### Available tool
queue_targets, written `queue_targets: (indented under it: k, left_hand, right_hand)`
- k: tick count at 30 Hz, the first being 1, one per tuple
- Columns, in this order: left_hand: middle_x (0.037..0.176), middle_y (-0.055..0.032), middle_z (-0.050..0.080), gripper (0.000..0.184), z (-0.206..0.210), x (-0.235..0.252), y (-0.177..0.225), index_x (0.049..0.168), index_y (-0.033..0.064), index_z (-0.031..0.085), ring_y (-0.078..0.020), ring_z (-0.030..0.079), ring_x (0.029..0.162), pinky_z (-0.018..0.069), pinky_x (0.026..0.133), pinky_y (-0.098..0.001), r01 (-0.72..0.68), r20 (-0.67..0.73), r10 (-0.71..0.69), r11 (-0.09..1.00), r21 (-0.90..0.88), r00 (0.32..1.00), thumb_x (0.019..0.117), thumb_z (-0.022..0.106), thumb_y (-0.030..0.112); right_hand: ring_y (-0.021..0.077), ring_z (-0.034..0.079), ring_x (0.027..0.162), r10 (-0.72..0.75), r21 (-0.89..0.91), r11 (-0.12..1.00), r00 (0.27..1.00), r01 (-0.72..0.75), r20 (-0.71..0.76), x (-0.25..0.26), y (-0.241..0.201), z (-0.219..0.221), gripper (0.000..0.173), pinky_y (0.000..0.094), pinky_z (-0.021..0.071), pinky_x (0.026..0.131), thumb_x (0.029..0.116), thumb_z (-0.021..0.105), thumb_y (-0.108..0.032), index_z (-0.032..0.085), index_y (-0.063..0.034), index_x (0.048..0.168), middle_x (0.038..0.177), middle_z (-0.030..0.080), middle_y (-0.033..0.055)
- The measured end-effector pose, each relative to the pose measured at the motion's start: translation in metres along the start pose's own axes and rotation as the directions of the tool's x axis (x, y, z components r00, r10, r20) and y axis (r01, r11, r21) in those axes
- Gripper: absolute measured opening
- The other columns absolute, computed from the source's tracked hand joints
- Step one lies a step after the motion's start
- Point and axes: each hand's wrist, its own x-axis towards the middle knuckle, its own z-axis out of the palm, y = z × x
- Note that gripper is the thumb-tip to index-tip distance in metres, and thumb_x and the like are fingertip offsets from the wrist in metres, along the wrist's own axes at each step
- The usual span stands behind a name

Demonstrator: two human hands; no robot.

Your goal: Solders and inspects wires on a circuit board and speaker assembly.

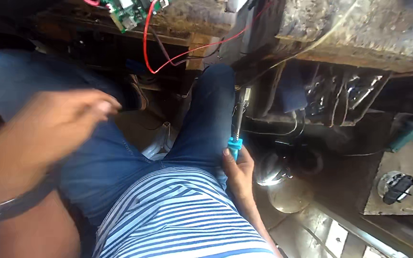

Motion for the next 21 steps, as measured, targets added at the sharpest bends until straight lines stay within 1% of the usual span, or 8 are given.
queue_targets:
  k: [3, 6, 9, 13, 15, 16, 18, 21]
  left_hand:
    - [0.111, -0.0010, 0.069, 0.038, -0.030, -0.041, -0.048, 0.125, 0.0053, 0.063, -0.0031, 0.063, 0.084, 0.0521, 0.074, -0.0197, 0.052, -0.453, -0.208, 0.942, -0.332, 0.867, 0.1095, 0.046, 0.036]
    - [0.114, -0.0045, 0.068, 0.045, -0.016, -0.056, -0.108, 0.130, 0.0053, 0.062, -0.0065, 0.064, 0.091, 0.0532, 0.081, -0.0263, 0.318, -0.629, -0.463, 0.886, -0.337, 0.624, 0.1085, 0.047, 0.042]
    - [0.124, -0.0287, 0.063, 0.044, 0.035, -0.044, -0.153, 0.133, -0.0050, 0.057, -0.0374, 0.065, 0.108, 0.0502, 0.096, -0.0598, 0.559, -0.352, -0.676, 0.735, -0.384, 0.647, 0.1033, 0.057, 0.027]
    - [0.128, -0.0345, 0.060, 0.032, 0.098, -0.004, -0.174, 0.130, -0.0131, 0.056, -0.0459, 0.059, 0.120, 0.0443, 0.105, -0.0588, 0.671, 0.179, -0.670, 0.609, -0.423, 0.720, 0.1052, 0.054, 0.006]
    - [0.142, -0.0297, 0.054, 0.036, 0.134, 0.030, -0.212, 0.135, -0.0098, 0.055, -0.0428, 0.052, 0.134, 0.0407, 0.111, -0.0567, 0.745, 0.425, -0.613, 0.581, -0.329, 0.666, 0.1038, 0.055, 0.007]
    - [0.148, -0.0272, 0.050, 0.039, 0.168, 0.044, -0.243, 0.137, -0.0083, 0.054, -0.0426, 0.048, 0.139, 0.0395, 0.113, -0.0578, 0.731, 0.473, -0.573, 0.622, -0.282, 0.670, 0.1026, 0.058, 0.009]
    - [0.150, -0.0260, 0.048, 0.034, 0.268, 0.061, -0.305, 0.118, -0.0073, 0.069, -0.0493, 0.047, 0.135, 0.0441, 0.106, -0.0656, 0.634, 0.329, -0.552, 0.732, -0.247, 0.766, 0.0921, 0.070, 0.014]
    - [0.156, -0.0220, 0.044, 0.039, 0.337, 0.083, -0.341, 0.109, -0.0033, 0.073, -0.0504, 0.044, 0.137, 0.0472, 0.101, -0.0693, 0.715, 0.396, -0.624, 0.685, -0.139, 0.674, 0.0847, 0.079, 0.026]
  right_hand:
    - [0.0044, 0.057, 0.058, -0.089, -0.112, 0.990, 0.994, 0.081, -0.065, 0.007, 0.016, 0.017, 0.017, 0.0205, 0.0505, 0.054, 0.0970, 0.066, -0.010, 0.065, 0.0002, 0.110, 0.077, 0.065, -0.0006]
    - [0.0022, 0.058, 0.059, -0.171, -0.191, 0.969, 0.982, 0.154, -0.077, 0.012, 0.021, 0.021, 0.013, 0.0198, 0.0518, 0.055, 0.0972, 0.065, -0.009, 0.065, 0.0007, 0.106, 0.076, 0.065, -0.0030]
    - [0.0009, 0.061, 0.061, -0.201, -0.276, 0.946, 0.975, 0.169, -0.094, 0.011, 0.020, 0.023, 0.011, 0.0197, 0.0549, 0.058, 0.0969, 0.063, -0.006, 0.063, 0.0001, 0.106, 0.077, 0.066, -0.0059]
    - [-0.0031, 0.059, 0.058, -0.192, -0.390, 0.913, 0.970, 0.122, -0.147, 0.007, 0.011, 0.034, 0.006, 0.0172, 0.0543, 0.056, 0.0976, 0.057, -0.006, 0.061, -0.0062, 0.103, 0.072, 0.064, -0.0127]
    - [-0.0051, 0.057, 0.054, -0.170, -0.432, 0.899, 0.969, 0.078, -0.179, 0.006, 0.004, 0.043, 0.008, 0.0152, 0.0525, 0.053, 0.0995, 0.052, -0.008, 0.059, -0.0094, 0.102, 0.069, 0.062, -0.0160]
    - [-0.0053, 0.055, 0.052, -0.162, -0.437, 0.897, 0.967, 0.062, -0.195, 0.007, 0.002, 0.049, 0.010, 0.0146, 0.0504, 0.051, 0.1011, 0.049, -0.010, 0.059, -0.0114, 0.101, 0.066, 0.059, -0.0165]
    - [-0.0042, 0.049, 0.046, -0.134, -0.419, 0.908, 0.962, 0.023, -0.237, 0.010, -0.005, 0.064, 0.020, 0.0138, 0.0450, 0.045, 0.1044, 0.044, -0.013, 0.059, -0.0157, 0.092, 0.058, 0.054, -0.0152]
    - [-0.0052, 0.053, 0.048, -0.099, -0.461, 0.887, 0.959, -0.035, -0.265, 0.016, -0.011, 0.076, 0.024, 0.0131, 0.0474, 0.049, 0.1067, 0.041, -0.015, 0.060, -0.0183, 0.091, 0.058, 0.056, -0.0171]
